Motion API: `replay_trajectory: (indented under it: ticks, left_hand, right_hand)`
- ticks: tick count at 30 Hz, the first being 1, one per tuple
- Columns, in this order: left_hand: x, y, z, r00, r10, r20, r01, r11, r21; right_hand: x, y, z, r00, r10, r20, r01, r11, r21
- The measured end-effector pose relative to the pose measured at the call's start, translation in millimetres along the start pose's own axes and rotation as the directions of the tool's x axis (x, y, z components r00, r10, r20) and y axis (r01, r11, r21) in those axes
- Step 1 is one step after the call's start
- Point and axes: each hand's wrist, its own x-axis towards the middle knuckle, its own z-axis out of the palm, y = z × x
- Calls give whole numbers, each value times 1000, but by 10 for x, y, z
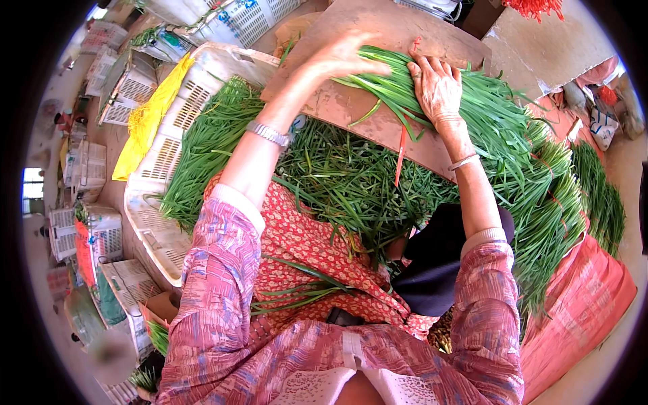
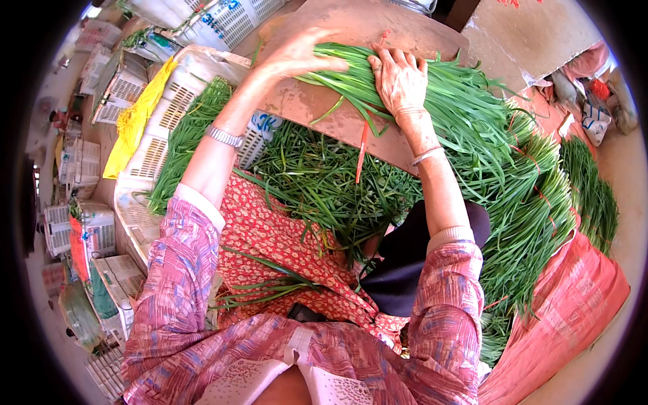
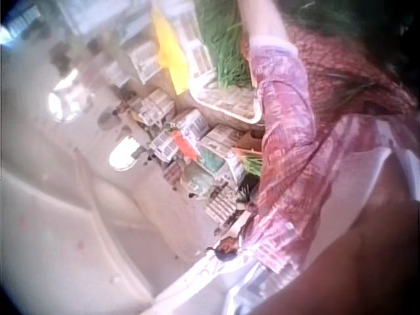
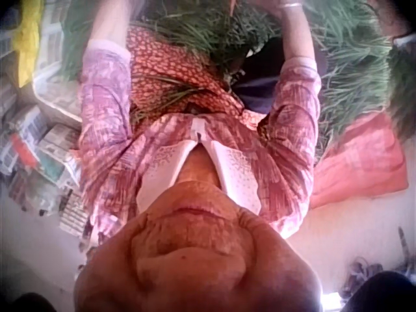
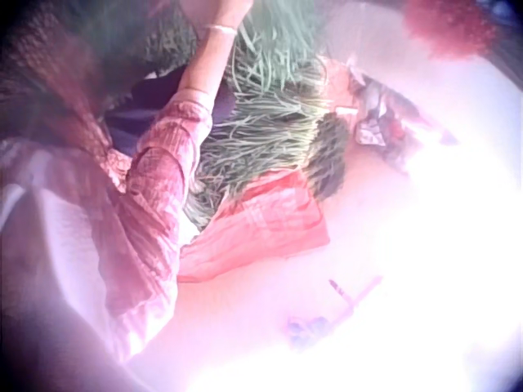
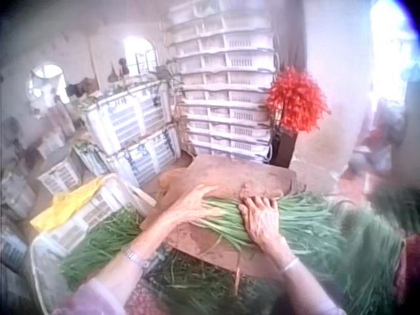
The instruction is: The person sorts bunches of green onions by hand, removing damaged leaves, and then bundles them together using a red ribbon.
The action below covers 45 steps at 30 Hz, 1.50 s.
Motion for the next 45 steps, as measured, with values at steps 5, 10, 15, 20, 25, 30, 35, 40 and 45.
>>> replay_trajectory:
  ticks: [5,10,15,20,25,30,35,40,45]
  left_hand:
    - [-368,-451,-465,872,-309,-380,155,909,-386]
    - [-305,-191,-267,953,-120,-277,104,992,-72]
    - [-191,-319,-240,951,-228,-211,210,972,-106]
    - [-10,-299,-243,967,-251,52,254,966,-52]
    - [35,-355,-218,987,-129,-100,134,990,43]
    - [46,-599,-218,950,161,-269,-30,901,433]
    - [-414,-1054,-1078,789,-185,-586,326,934,144]
    - [-1246,-327,-1630,802,-208,-560,212,976,-58]
    - [-2155,986,-736,995,20,95,-8,992,-124]
  right_hand:
    - [36,-90,-20,1000,-12,-19,12,1000,13]
    - [-20,15,-31,1000,6,4,-6,1000,-7]
    - [2,-46,-31,1000,1,4,-1,1000,-2]
    - [-26,-9,-27,1000,10,10,-10,1000,2]
    - [-26,-9,-19,1000,4,-26,-4,1000,1]
    - [-49,-8,-33,1000,20,-14,-20,1000,-4]
    - [21,-107,-43,999,24,-39,-22,998,61]
    - [-47,-39,65,999,-5,35,9,994,-110]
    - [-35,395,85,969,56,242,-6,980,-201]
